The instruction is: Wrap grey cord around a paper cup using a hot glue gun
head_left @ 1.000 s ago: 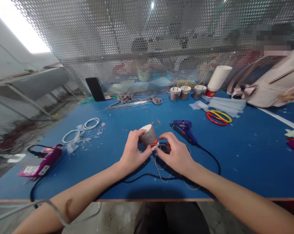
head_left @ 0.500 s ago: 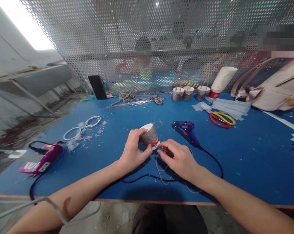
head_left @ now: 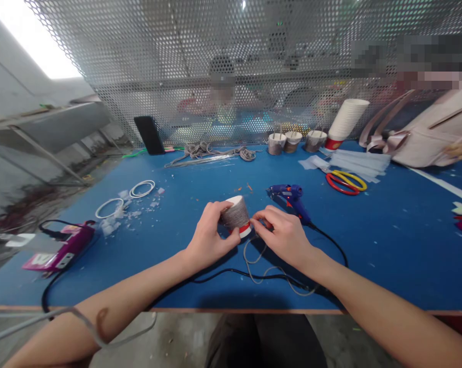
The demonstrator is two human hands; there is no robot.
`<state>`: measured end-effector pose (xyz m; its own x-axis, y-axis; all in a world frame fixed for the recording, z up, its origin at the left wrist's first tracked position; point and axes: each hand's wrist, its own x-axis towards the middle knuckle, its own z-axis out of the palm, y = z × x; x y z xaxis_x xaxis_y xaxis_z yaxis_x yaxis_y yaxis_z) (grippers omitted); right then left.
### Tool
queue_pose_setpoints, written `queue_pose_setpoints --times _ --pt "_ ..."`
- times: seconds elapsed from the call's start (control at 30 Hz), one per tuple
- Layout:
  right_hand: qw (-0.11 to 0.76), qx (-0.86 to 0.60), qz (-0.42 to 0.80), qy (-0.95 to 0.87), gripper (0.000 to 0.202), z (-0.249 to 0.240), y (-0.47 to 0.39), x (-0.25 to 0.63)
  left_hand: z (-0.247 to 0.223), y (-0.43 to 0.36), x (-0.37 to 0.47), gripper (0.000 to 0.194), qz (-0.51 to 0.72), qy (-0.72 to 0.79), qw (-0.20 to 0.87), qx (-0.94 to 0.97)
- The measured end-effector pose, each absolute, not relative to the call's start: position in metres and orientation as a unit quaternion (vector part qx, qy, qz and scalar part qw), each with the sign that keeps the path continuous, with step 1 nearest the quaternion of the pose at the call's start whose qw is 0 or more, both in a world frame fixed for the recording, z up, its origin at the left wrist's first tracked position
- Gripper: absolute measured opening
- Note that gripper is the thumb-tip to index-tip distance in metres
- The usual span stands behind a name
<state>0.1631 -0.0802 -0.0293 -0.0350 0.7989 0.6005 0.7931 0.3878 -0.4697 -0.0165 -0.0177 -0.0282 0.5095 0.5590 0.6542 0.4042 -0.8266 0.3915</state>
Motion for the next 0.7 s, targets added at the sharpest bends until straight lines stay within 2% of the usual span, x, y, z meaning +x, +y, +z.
queue_pose_setpoints --times 0.53,0.63,0.7 --pt "0.417 -0.561 0.016 -0.715 0.021 -0.03 -0.08 0.162 -0.029 -0.017 -0.017 0.04 0.406 0.317 0.168 0.84" --pt "0.431 -0.501 0.023 -0.75 0.021 -0.022 -0.085 0.16 -0.028 -0.014 -0.017 0.04 0.421 0.327 0.161 0.831" --pt "0.403 -0.411 0.005 -0.818 0.021 -0.015 -0.093 0.155 -0.027 -0.012 -0.017 0.039 0.434 0.34 0.162 0.819"
